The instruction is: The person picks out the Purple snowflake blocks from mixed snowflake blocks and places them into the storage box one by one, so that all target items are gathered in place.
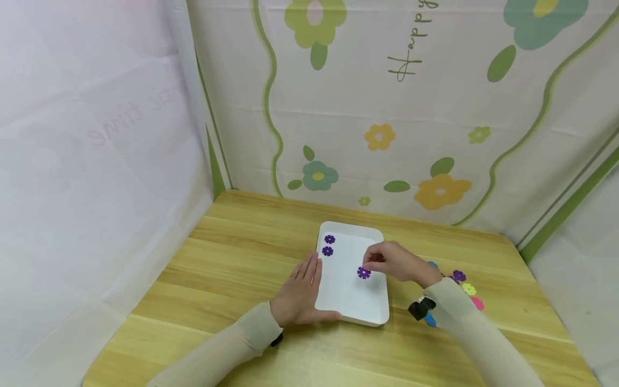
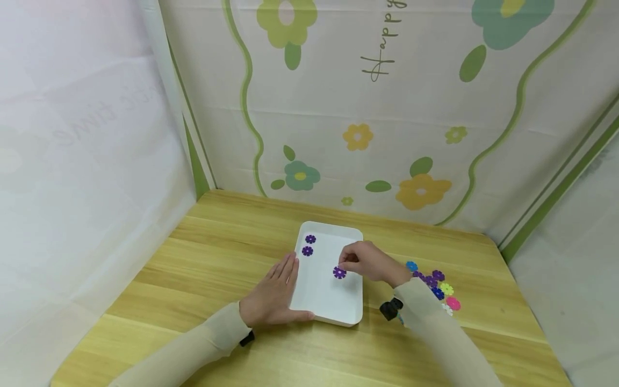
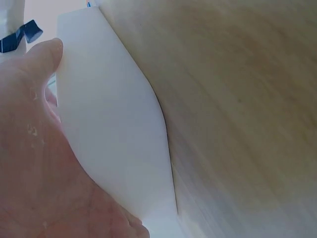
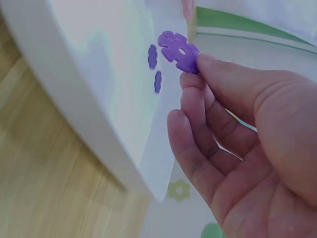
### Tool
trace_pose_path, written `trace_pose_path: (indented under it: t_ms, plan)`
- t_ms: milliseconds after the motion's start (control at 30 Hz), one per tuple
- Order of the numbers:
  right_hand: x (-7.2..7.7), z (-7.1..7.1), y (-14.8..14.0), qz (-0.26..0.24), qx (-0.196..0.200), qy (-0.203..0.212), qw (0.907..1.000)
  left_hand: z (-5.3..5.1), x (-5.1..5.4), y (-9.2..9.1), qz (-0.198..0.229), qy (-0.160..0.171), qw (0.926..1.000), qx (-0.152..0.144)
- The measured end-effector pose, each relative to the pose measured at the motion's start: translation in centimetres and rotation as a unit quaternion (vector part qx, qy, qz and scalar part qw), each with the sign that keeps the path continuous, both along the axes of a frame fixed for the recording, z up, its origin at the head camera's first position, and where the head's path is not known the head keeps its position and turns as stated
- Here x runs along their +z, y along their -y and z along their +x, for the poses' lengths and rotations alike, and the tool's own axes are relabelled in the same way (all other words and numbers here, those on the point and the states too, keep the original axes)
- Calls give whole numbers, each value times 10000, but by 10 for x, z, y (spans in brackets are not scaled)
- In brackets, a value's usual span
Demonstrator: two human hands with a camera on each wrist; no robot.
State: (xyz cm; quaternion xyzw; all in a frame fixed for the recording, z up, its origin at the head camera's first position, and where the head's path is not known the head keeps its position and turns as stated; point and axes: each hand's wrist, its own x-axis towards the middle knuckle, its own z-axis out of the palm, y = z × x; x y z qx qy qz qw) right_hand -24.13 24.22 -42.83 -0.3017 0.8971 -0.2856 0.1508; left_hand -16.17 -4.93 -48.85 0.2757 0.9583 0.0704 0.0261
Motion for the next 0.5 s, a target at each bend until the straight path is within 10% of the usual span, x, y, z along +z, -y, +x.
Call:
trace_pose_path:
  t_ms: [500]
  plan:
    - [-37,-41,72,-144,-449,109,9988,-3,-8,0,-180,-152,9997,38]
